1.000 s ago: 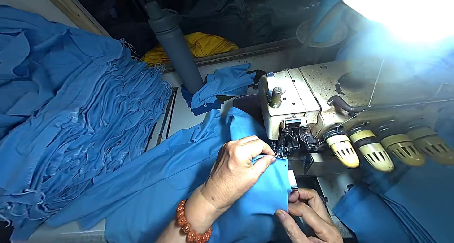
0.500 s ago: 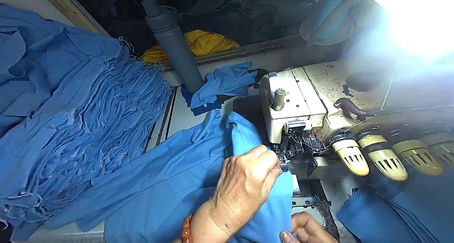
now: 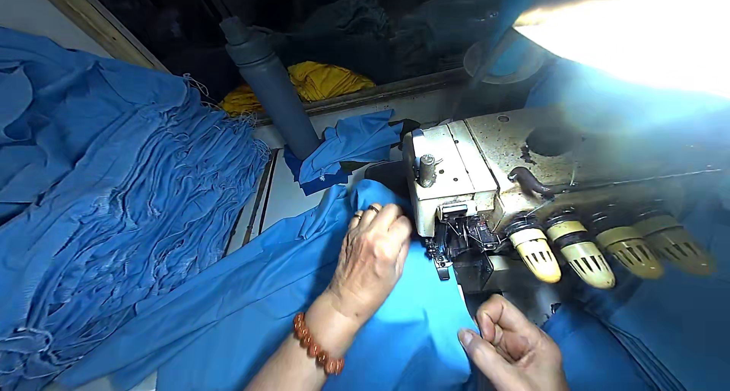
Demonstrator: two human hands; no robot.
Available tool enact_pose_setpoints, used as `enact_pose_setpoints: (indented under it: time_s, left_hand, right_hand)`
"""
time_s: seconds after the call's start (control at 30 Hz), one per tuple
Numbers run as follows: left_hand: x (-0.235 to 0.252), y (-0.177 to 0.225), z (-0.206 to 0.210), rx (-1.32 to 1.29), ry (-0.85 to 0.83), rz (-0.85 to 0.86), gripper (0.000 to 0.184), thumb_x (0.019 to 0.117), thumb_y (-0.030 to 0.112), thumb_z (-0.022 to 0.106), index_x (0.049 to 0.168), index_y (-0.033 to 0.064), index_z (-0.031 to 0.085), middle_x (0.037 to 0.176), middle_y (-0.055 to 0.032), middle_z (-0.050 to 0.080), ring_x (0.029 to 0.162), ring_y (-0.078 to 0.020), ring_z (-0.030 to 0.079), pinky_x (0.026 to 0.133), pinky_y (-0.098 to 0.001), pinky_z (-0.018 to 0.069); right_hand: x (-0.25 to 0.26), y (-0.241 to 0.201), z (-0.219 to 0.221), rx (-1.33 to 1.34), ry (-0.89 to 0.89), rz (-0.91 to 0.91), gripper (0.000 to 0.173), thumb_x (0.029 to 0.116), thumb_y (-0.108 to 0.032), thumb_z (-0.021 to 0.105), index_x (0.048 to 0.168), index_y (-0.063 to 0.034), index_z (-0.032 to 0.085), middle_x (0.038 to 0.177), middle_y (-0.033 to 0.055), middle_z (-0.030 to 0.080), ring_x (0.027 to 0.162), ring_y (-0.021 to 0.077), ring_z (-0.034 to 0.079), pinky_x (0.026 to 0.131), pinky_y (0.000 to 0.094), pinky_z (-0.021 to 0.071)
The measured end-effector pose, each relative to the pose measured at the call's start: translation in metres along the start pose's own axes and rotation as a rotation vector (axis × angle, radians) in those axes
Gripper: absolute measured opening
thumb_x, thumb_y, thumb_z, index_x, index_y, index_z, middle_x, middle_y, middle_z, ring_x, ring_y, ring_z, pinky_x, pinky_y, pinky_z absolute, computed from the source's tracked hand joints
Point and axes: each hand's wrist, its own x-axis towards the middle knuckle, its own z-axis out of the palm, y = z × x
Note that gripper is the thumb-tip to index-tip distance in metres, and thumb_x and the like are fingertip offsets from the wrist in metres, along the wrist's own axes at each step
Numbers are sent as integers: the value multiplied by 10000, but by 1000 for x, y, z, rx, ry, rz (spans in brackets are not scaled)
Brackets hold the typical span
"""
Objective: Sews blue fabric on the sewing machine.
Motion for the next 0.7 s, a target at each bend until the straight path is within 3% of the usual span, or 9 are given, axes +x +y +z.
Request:
enact_pose_setpoints:
  time_s: [0.13,0.23,0.33,0.4,0.43,0.53,0.57,0.63,0.7]
  left_hand:
    - [11,-15,7,45,107,-82,160,943,39,581,875,15,723,938,-131,697,901,-287,675,777,-404,544]
    - [7,-19,4,40,172,-112,176,974,33,580,1019,14,749,1005,-140,718,952,-279,694,846,-414,544]
    - [-20,-23,-20,42,134,-213,243,985,53,549,1147,20,727,884,-78,717,762,-182,673,694,-343,543]
    - [-56,-29,-50,103,-20,-384,287,925,78,551,1142,48,738,672,-5,614,542,-131,535,498,-309,457]
    - [-77,-31,-69,126,-207,-535,326,901,107,582,1190,60,727,641,-22,603,526,-186,540,495,-392,464]
    - [-132,-34,-103,104,-765,-1045,474,987,227,661,1434,87,586,903,-198,711,877,-426,678,837,-664,496]
    - [-158,-31,-102,127,-733,-1066,421,1006,226,636,1401,82,608,875,-197,709,851,-426,686,816,-655,504]
    - [-207,-23,-89,153,-386,-961,221,973,141,619,1111,4,723,688,-159,682,613,-367,680,607,-593,537]
    - [-215,-21,-91,-25,-114,-1037,236,999,110,549,1077,-71,678,704,-119,680,556,-233,645,545,-436,551]
  right_hand:
    - [5,-2,4,-89,23,-9,279,782,92,636,796,-161,519,570,-153,467,477,-82,407,443,100,328]
    - [5,-1,5,-95,41,-10,273,779,89,626,785,-163,520,566,-150,458,471,-75,402,438,100,328]
    - [6,1,5,-72,49,-29,287,770,81,631,771,-182,517,561,-157,448,466,-79,397,436,95,331]
    - [6,5,6,-45,60,-39,296,765,77,635,751,-193,514,566,-155,457,470,-75,410,439,93,342]
    - [6,7,6,-38,60,-51,293,769,75,633,746,-194,517,572,-153,465,473,-73,416,442,93,350]
    - [7,9,5,-38,62,-69,294,774,71,625,736,-198,513,570,-152,460,469,-71,409,433,97,345]
    - [7,10,5,-36,65,-74,295,774,71,627,737,-198,512,570,-152,462,466,-71,408,431,95,345]
    - [7,11,7,-9,76,-74,299,772,80,623,732,-197,516,572,-149,473,467,-67,419,434,94,354]
    - [7,9,8,20,95,-60,312,767,92,616,720,-199,513,560,-148,473,458,-70,425,430,90,363]
